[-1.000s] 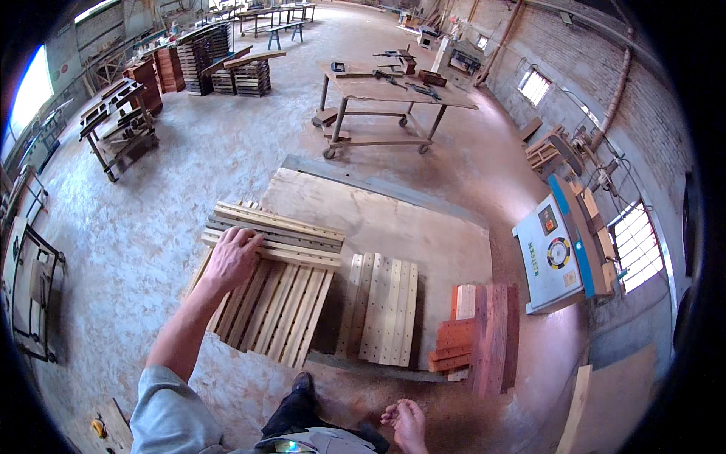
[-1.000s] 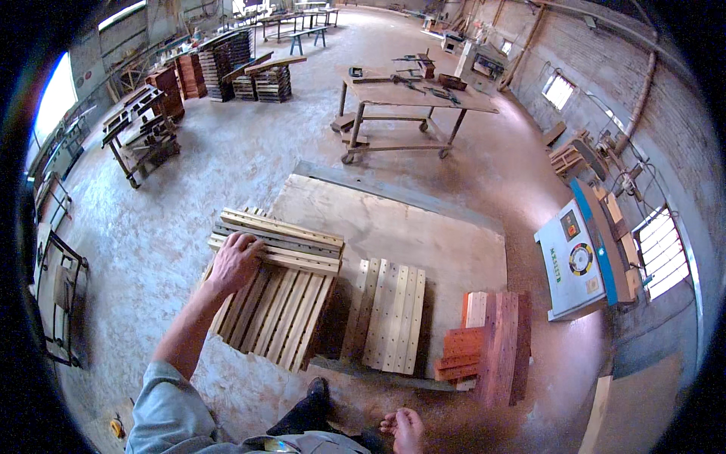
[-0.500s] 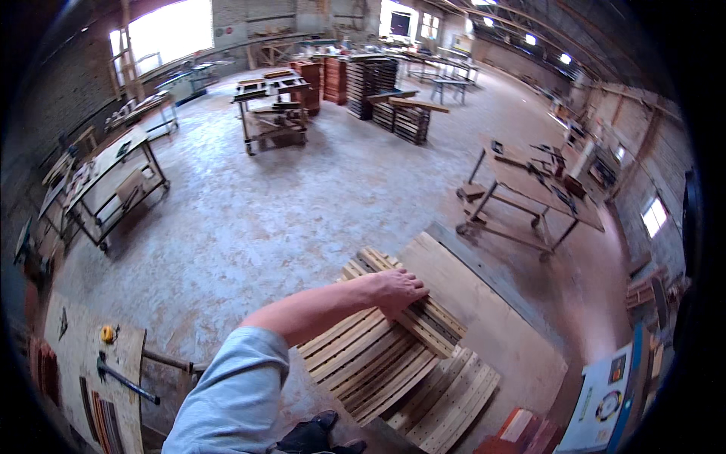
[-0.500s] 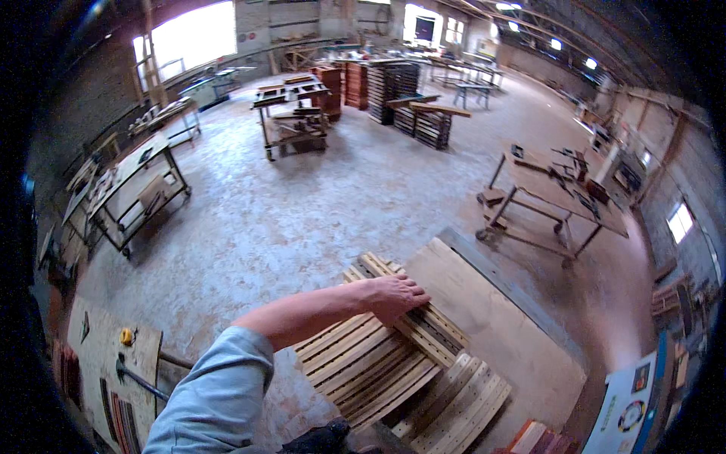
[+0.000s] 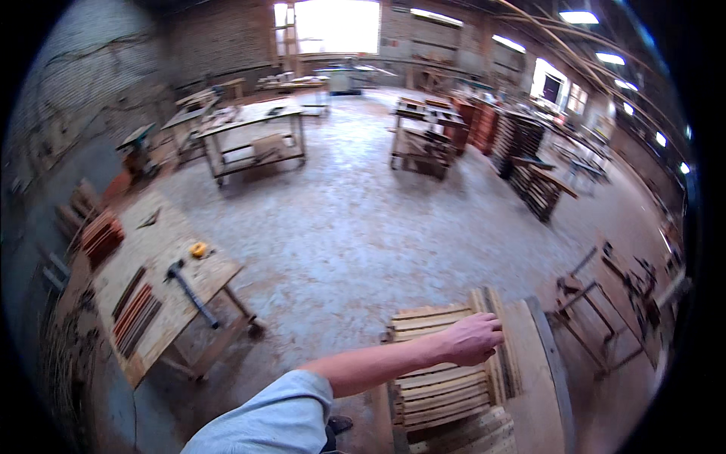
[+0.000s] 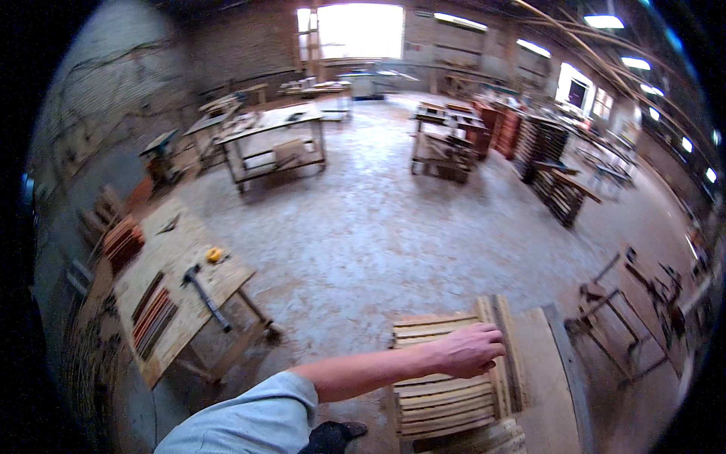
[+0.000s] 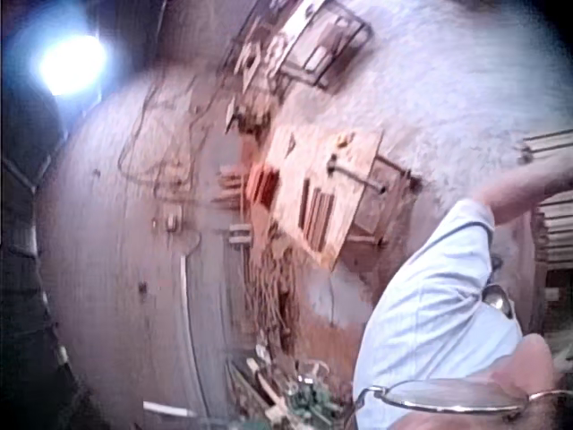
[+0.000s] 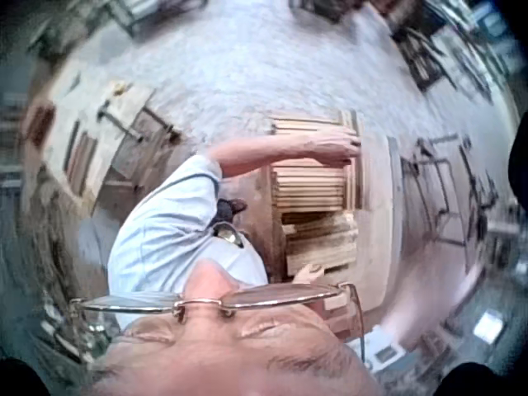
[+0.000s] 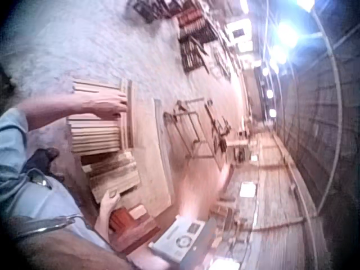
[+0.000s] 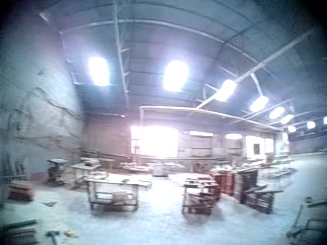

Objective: The person repeatedly picks up wooden slats from a stack, positions them under a drill press, and drills holes into them. After drilling, the person places the slats onto a nearby workbench.

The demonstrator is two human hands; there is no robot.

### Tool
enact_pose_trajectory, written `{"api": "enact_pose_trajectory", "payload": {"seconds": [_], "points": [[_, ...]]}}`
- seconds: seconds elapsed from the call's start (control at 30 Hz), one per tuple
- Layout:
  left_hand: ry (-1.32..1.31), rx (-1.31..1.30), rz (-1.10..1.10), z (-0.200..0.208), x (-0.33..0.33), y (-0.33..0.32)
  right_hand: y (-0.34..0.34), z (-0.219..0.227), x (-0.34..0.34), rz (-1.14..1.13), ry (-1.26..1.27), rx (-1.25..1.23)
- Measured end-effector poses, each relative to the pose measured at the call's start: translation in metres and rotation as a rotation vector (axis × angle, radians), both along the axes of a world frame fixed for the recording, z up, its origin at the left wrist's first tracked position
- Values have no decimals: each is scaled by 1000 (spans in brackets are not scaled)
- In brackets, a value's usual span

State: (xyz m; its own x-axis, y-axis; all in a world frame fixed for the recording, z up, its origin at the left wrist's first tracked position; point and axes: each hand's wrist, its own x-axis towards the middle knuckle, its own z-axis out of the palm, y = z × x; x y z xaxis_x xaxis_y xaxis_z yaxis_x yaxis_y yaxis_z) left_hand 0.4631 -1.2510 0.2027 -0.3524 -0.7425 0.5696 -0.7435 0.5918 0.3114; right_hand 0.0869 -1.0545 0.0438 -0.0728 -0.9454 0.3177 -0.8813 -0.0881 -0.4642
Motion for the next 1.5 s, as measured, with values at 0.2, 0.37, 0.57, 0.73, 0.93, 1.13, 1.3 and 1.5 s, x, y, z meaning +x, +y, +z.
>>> {"api": "enact_pose_trajectory", "payload": {"seconds": [0.2,0.37,0.57,0.73,0.93,1.13,1.3,1.5], "points": [[497,353,930,-122,109,225,-43,-52,11,178,-5,-71],[620,1087,1525,-242,78,484,-67,-91,5,232,-7,-77],[589,1642,1605,-305,2,650,-80,-113,-5,293,-21,-81],[588,1432,1394,-323,60,582,-55,-80,-9,174,89,94],[654,1173,1138,-284,127,463,-30,-51,47,185,94,199],[694,1206,1159,-305,155,495,-13,-53,153,229,1,260],[731,1466,1291,-343,170,602,-6,-57,205,255,-68,313],[795,1498,1510,-353,174,662,-5,-56,217,253,-114,348]]}}
